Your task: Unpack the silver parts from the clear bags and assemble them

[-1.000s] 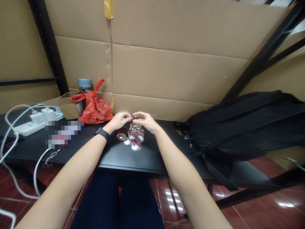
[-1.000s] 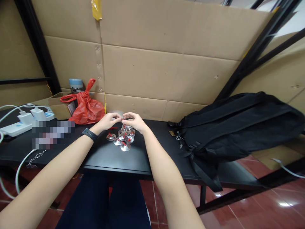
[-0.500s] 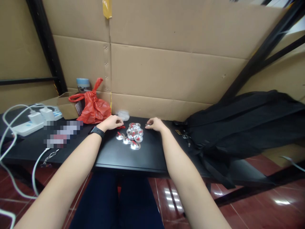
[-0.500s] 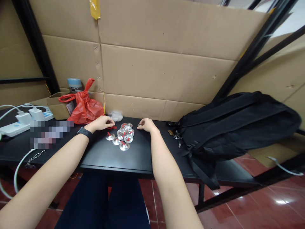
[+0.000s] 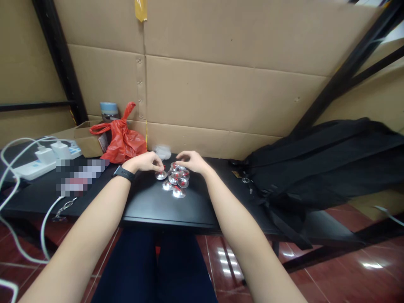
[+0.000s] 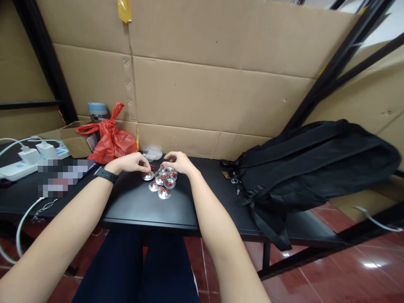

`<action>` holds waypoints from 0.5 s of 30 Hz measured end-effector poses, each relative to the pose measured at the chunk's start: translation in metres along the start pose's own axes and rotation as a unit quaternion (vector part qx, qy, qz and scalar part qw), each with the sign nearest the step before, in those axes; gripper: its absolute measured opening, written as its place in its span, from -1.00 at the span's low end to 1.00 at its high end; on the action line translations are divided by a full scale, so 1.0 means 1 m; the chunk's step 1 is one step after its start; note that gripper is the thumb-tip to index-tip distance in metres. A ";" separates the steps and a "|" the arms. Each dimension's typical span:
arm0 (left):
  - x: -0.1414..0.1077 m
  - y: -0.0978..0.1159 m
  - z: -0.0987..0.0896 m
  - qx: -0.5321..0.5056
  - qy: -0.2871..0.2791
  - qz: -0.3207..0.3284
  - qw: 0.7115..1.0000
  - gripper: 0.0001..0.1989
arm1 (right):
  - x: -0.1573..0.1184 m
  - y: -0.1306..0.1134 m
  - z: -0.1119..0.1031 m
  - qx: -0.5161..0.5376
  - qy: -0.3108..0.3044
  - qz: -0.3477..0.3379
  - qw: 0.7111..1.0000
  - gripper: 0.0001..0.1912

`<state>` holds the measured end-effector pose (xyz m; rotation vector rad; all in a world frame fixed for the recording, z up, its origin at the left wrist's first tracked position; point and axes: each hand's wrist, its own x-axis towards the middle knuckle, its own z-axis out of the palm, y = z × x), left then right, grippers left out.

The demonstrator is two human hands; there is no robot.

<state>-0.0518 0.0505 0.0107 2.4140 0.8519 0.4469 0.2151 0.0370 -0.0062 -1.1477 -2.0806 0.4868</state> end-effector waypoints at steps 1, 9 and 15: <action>0.001 0.003 0.001 0.003 0.030 0.012 0.999 -0.82 | 0.000 -0.008 0.006 0.024 -0.008 -0.018 1.000 -0.64; 0.010 0.026 0.017 0.002 0.228 0.084 0.970 -0.83 | 0.003 -0.024 0.027 -0.004 0.004 -0.062 0.998 -0.60; 0.012 0.029 0.023 -0.005 0.275 0.072 0.959 -0.84 | 0.000 -0.029 0.022 -0.047 -0.001 -0.068 0.997 -0.62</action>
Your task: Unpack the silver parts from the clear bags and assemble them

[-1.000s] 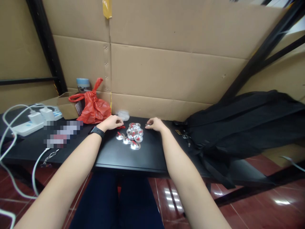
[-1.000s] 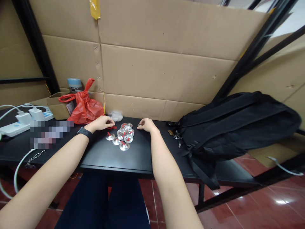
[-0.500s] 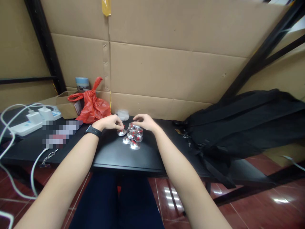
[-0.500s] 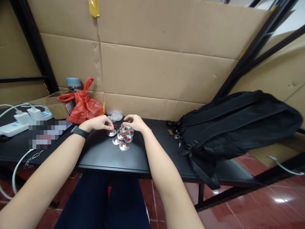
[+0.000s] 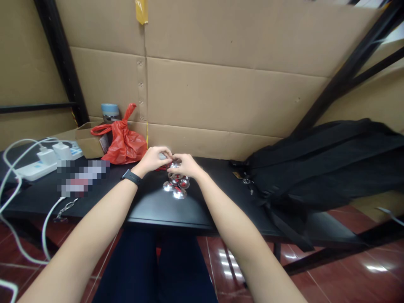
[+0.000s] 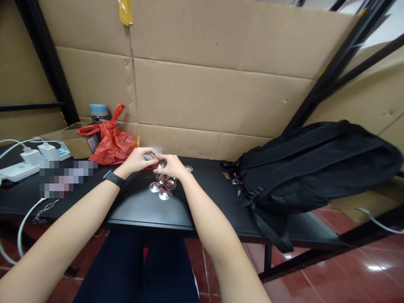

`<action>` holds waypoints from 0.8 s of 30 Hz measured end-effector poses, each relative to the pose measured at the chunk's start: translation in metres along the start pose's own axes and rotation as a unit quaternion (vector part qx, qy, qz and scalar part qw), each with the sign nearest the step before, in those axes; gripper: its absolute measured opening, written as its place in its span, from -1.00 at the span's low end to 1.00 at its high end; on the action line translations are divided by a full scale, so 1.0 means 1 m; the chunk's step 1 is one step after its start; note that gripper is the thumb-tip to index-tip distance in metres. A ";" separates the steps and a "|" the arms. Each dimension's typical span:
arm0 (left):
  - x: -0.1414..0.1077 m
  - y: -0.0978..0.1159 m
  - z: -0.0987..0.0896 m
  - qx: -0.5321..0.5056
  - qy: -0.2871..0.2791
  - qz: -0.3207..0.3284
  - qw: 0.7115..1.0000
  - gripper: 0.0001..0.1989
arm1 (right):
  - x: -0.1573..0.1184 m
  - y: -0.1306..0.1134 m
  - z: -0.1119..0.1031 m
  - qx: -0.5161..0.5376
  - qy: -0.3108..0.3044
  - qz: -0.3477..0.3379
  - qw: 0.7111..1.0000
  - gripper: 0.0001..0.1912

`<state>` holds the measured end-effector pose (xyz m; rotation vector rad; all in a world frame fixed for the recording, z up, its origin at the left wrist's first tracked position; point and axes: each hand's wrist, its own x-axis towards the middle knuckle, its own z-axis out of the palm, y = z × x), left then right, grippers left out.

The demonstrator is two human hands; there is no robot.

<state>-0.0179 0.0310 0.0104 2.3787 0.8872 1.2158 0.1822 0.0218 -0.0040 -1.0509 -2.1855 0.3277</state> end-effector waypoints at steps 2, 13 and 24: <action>0.000 0.000 0.002 -0.005 0.003 -0.004 1.000 -0.84 | -0.001 -0.003 -0.002 -0.014 -0.010 -0.002 1.000 -0.67; 0.003 -0.004 0.007 -0.016 0.089 -0.063 0.994 -0.85 | 0.004 -0.001 0.002 0.134 0.104 0.101 0.980 -0.64; 0.002 -0.005 0.020 -0.096 0.095 -0.058 0.989 -0.75 | 0.005 -0.003 0.009 0.379 0.053 0.113 0.917 -0.39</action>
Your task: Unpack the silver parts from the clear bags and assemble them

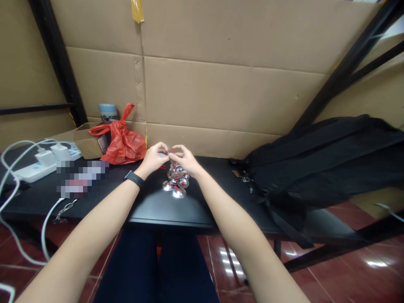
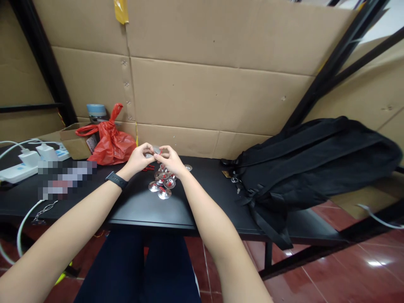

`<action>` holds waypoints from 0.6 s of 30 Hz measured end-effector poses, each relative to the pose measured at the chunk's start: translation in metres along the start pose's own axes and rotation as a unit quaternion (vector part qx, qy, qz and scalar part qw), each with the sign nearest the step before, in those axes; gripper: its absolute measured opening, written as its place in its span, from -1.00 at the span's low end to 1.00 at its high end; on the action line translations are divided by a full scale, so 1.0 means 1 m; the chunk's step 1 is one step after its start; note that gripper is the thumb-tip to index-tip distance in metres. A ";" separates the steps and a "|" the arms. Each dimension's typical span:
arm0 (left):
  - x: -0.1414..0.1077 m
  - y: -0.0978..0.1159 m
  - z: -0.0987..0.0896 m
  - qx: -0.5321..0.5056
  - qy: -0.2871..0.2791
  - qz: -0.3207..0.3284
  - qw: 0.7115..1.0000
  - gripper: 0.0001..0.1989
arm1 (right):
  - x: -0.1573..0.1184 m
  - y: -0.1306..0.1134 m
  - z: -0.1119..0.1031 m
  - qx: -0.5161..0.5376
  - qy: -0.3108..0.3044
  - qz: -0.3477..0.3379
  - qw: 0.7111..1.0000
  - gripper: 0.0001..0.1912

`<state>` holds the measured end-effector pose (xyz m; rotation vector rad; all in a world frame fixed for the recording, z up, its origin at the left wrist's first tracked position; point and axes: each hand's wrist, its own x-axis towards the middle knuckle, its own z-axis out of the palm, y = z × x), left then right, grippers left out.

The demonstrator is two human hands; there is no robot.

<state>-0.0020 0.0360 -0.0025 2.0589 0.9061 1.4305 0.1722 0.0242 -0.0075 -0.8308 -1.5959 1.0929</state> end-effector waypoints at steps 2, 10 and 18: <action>0.000 0.000 0.000 0.009 -0.001 -0.003 1.000 -0.74 | 0.000 0.000 0.001 0.001 -0.004 0.007 1.000 -0.39; 0.001 -0.017 -0.027 0.173 -0.085 -0.013 0.981 -0.74 | 0.007 0.005 -0.023 -0.112 0.071 0.000 0.991 -0.53; 0.000 -0.024 -0.019 0.193 -0.221 0.022 0.956 -0.83 | 0.003 0.031 -0.094 -0.485 0.069 0.109 0.865 -0.73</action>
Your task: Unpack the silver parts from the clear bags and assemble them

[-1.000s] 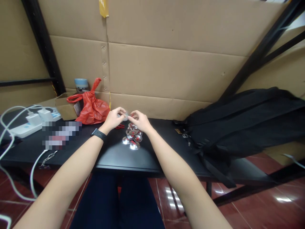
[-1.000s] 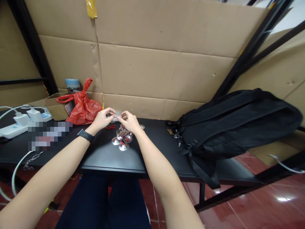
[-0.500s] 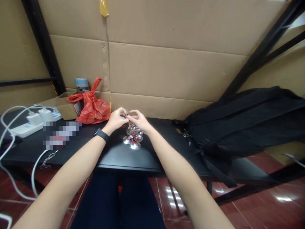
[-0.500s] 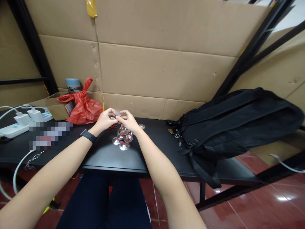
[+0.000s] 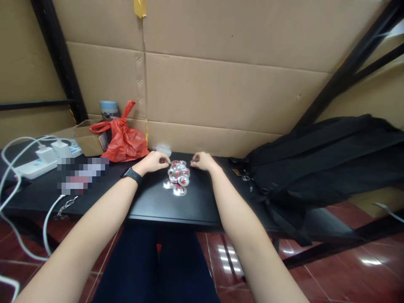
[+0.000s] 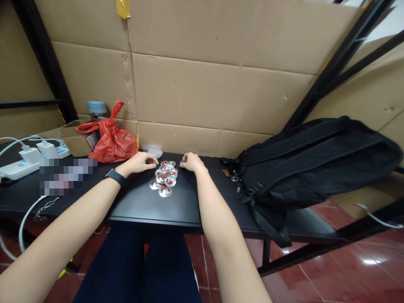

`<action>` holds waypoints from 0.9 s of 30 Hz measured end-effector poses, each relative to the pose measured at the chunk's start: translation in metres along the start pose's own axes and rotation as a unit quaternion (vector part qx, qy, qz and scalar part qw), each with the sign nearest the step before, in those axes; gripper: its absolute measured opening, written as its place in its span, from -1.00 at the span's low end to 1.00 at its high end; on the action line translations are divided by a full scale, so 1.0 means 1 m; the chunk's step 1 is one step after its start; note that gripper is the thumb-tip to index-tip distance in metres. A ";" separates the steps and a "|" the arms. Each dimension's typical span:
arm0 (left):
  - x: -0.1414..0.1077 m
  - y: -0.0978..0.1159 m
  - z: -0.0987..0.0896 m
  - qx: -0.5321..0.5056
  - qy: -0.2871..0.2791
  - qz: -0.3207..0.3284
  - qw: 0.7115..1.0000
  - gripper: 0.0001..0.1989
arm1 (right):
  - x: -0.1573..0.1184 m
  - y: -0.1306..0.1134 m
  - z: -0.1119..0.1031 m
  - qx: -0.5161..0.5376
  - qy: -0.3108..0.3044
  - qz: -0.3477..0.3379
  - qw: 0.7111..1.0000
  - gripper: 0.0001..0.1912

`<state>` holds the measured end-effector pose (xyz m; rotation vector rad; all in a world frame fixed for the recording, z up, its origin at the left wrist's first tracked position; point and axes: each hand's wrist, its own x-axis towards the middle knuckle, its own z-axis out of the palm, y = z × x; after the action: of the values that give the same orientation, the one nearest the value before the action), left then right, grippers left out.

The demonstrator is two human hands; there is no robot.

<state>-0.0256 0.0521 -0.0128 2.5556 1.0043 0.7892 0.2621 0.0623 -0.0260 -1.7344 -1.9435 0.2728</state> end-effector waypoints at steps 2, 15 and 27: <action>0.004 0.013 0.007 -0.001 -0.031 0.056 0.998 -0.81 | 0.001 0.008 -0.001 -0.022 -0.016 0.010 1.000 -0.72; 0.012 0.026 0.032 0.059 -0.056 0.053 0.995 -0.90 | 0.003 0.011 -0.001 -0.053 -0.034 0.036 0.997 -0.79; 0.009 0.029 0.022 -0.093 0.130 -0.002 0.987 -0.88 | -0.023 -0.068 0.000 0.354 -0.071 -0.152 0.920 -0.56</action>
<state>0.0085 0.0362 -0.0139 2.3335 0.9582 1.1810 0.2041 0.0285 0.0010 -0.9508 -1.8468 0.8806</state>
